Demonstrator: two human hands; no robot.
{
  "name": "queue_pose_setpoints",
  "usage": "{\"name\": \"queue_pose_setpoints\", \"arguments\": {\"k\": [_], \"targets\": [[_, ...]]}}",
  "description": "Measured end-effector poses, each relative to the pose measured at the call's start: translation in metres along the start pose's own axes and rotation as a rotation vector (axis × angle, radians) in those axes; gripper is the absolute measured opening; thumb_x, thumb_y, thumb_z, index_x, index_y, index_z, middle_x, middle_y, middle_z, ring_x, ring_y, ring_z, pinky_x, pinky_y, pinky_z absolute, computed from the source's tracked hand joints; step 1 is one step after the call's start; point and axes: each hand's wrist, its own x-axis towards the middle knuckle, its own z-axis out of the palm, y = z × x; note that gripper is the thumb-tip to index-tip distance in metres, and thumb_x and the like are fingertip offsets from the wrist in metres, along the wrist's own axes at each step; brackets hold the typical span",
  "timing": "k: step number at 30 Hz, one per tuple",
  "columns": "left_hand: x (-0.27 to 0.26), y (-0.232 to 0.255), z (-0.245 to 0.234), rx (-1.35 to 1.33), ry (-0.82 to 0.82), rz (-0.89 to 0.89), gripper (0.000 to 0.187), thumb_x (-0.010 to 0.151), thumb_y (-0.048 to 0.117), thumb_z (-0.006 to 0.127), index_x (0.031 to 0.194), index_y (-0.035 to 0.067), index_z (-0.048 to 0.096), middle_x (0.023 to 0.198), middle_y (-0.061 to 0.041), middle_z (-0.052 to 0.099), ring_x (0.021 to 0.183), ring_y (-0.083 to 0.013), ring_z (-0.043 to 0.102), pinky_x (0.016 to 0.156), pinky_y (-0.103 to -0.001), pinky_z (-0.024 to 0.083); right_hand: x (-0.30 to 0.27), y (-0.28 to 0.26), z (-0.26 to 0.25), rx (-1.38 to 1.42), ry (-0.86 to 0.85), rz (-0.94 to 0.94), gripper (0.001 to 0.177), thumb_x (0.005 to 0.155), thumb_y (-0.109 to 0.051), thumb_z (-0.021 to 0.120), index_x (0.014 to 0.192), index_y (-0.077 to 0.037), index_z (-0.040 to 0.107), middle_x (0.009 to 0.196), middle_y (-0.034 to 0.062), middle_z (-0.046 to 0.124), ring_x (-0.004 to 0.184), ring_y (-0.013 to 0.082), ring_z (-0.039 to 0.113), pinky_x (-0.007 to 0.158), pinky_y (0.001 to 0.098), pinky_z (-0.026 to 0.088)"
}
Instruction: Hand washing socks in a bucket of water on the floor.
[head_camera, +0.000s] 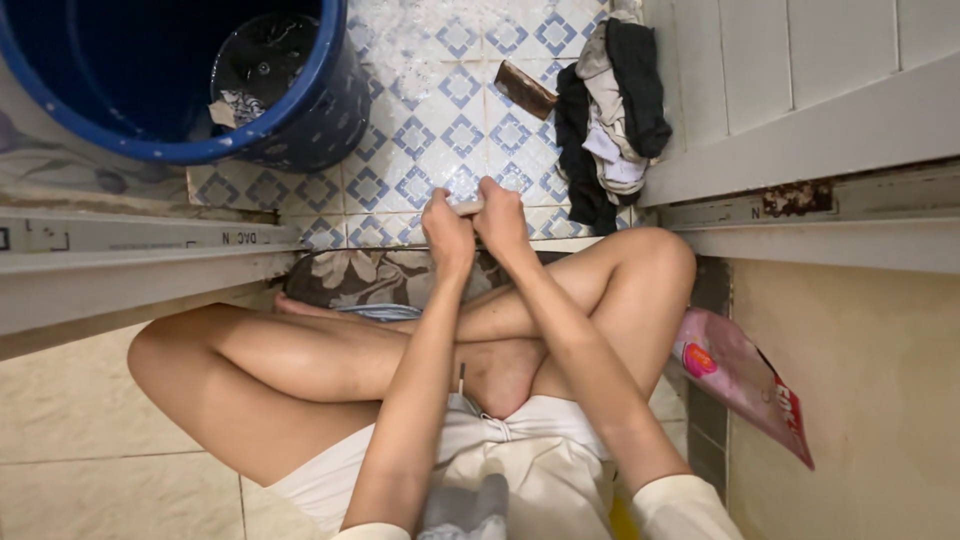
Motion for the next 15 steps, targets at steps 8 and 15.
{"name": "queue_pose_setpoints", "arguments": {"k": [8, 15], "targets": [[-0.005, -0.026, 0.006, -0.037, 0.003, 0.164, 0.042, 0.076, -0.01, 0.056, 0.114, -0.003, 0.072, 0.102, -0.027, 0.068, 0.097, -0.0463, 0.065, 0.091, -0.05, 0.051, -0.001, -0.02, -0.013, -0.34, -0.224, 0.134, 0.021, 0.08, -0.015, 0.072, 0.099, -0.008, 0.075, 0.088, 0.0265, 0.072, 0.087, 0.0469, 0.07, 0.08, 0.0535, 0.055], [0.003, -0.002, -0.007, -0.099, 0.062, 0.107, 0.033, 0.075, -0.007, 0.059, 0.104, -0.004, 0.074, 0.096, -0.023, 0.067, 0.093, -0.0414, 0.064, 0.087, -0.046, 0.051, 0.004, 0.011, 0.007, 0.114, 0.0, -0.15, 0.029, 0.079, 0.0, 0.066, 0.107, 0.001, 0.074, 0.105, 0.0263, 0.072, 0.101, 0.0436, 0.069, 0.088, 0.0466, 0.056]]}}
